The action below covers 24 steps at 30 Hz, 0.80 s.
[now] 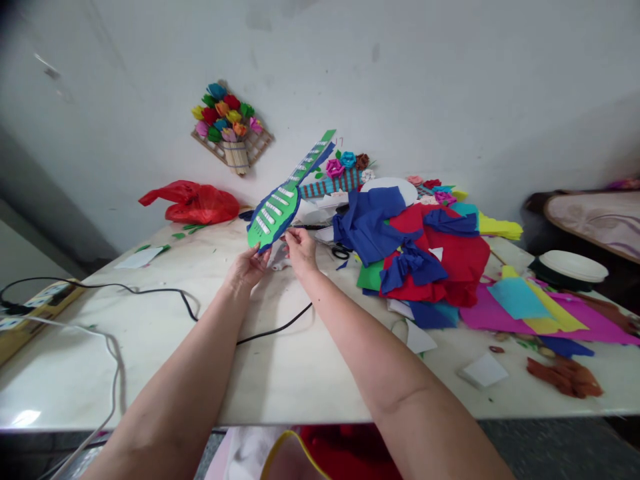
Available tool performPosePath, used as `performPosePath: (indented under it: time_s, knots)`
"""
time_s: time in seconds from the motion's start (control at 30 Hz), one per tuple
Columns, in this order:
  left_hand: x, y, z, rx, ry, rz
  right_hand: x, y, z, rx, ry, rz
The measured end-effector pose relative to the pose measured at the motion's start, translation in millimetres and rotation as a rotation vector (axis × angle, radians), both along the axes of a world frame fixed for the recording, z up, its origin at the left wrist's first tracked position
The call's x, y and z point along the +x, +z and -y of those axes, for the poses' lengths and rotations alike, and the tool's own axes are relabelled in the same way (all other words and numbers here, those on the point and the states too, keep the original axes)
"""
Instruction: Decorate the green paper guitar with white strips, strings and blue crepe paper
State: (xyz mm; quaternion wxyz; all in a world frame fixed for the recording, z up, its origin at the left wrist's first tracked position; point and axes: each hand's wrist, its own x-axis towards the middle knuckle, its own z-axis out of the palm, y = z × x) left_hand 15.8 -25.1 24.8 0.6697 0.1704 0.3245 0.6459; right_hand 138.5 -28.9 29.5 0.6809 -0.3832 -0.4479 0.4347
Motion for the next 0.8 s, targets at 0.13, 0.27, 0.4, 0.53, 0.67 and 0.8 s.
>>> performPosePath:
  time_s: [0.13, 0.27, 0.4, 0.53, 0.67, 0.8]
  knots:
    - [-0.3, 0.4, 0.7, -0.007, 0.008, 0.001, 0.4, 3.0, 3.4, 0.004, 0.008, 0.005]
    - [-0.3, 1.2, 1.6, -0.013, 0.012, 0.012, 0.4, 4.5, 6.2, 0.009, 0.022, -0.006]
    - [-0.5, 1.7, 2.0, -0.002, 0.017, 0.021, -0.1, 2.8, 4.5, 0.021, 0.024, -0.022]
    - [-1.8, 0.2, 1.1, 0.021, 0.006, 0.027, -0.1, 0.5, 1.2, 0.020, 0.012, -0.022]
    - [-3.5, -2.4, -0.8, 0.049, -0.007, 0.026, -0.1, 0.7, 1.2, 0.000, 0.003, -0.029]
    - [-3.9, -3.3, -1.5, 0.071, 0.000, 0.008, -0.1, 1.9, 2.2, -0.010, 0.010, -0.067]
